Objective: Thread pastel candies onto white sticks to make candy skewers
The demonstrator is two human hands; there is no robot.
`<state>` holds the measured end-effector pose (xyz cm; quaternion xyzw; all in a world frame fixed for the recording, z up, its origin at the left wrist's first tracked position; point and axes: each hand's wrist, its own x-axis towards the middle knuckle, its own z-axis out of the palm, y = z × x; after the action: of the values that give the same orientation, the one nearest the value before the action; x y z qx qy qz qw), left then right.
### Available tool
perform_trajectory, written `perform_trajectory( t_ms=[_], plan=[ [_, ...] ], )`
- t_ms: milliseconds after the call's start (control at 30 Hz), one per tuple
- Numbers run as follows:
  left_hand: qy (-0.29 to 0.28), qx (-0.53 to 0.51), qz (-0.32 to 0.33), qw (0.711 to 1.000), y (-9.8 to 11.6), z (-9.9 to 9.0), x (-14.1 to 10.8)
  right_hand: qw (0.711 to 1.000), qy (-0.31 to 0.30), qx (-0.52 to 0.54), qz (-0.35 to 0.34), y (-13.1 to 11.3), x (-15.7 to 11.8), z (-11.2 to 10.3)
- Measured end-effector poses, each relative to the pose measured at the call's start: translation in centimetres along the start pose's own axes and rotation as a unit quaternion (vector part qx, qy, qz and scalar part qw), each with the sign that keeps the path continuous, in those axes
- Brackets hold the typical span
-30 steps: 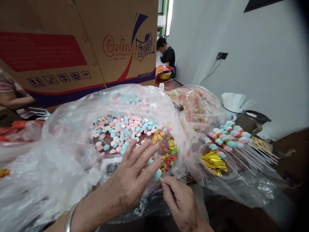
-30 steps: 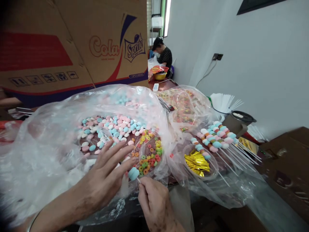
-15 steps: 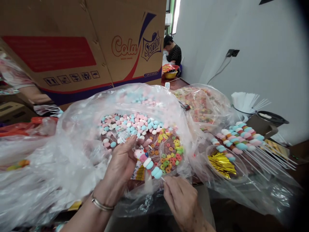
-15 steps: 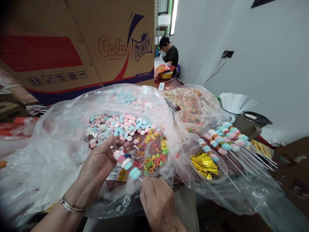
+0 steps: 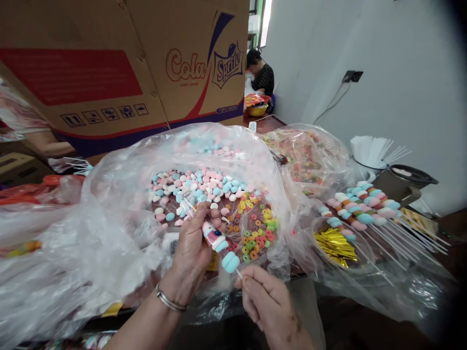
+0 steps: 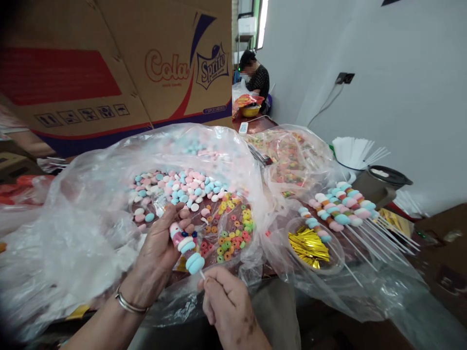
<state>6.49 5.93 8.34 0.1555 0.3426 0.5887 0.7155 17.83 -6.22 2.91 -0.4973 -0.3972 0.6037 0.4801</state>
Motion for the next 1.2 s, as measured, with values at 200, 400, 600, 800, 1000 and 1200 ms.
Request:
perform_trajectory(
  t_ms=[200, 400, 600, 800, 1000, 1200],
  plan=[
    [0.023, -0.019, 0.023, 0.999, -0.3, 0.1, 0.1, 0.991, -0.017, 0.120, 0.062, 0.2, 0.5, 1.2],
    [0.014, -0.017, 0.013, 1.000, -0.3, -0.1, 0.1, 0.979, -0.027, 0.188, 0.074, -0.5, 0.5, 1.3],
    [0.028, -0.034, -0.048, 0.998, -0.2, -0.4, -0.2, 0.935, -0.118, 0.314, 0.112, -0.9, 0.8, 1.3],
    [-0.033, -0.043, -0.095, 0.994, 0.2, -1.0, -0.5, 0.969, -0.057, 0.222, 0.090, -0.1, 0.8, 1.5],
    [0.054, 0.024, -0.040, 0.997, -0.1, -0.6, -0.7, 0.951, 0.081, -0.237, -0.182, 1.9, 0.8, 0.6],
    [0.088, 0.037, 0.002, 0.995, -0.8, -0.5, -0.9, 0.745, 0.160, -0.504, -0.408, 1.6, 1.1, 0.2]
  ],
)
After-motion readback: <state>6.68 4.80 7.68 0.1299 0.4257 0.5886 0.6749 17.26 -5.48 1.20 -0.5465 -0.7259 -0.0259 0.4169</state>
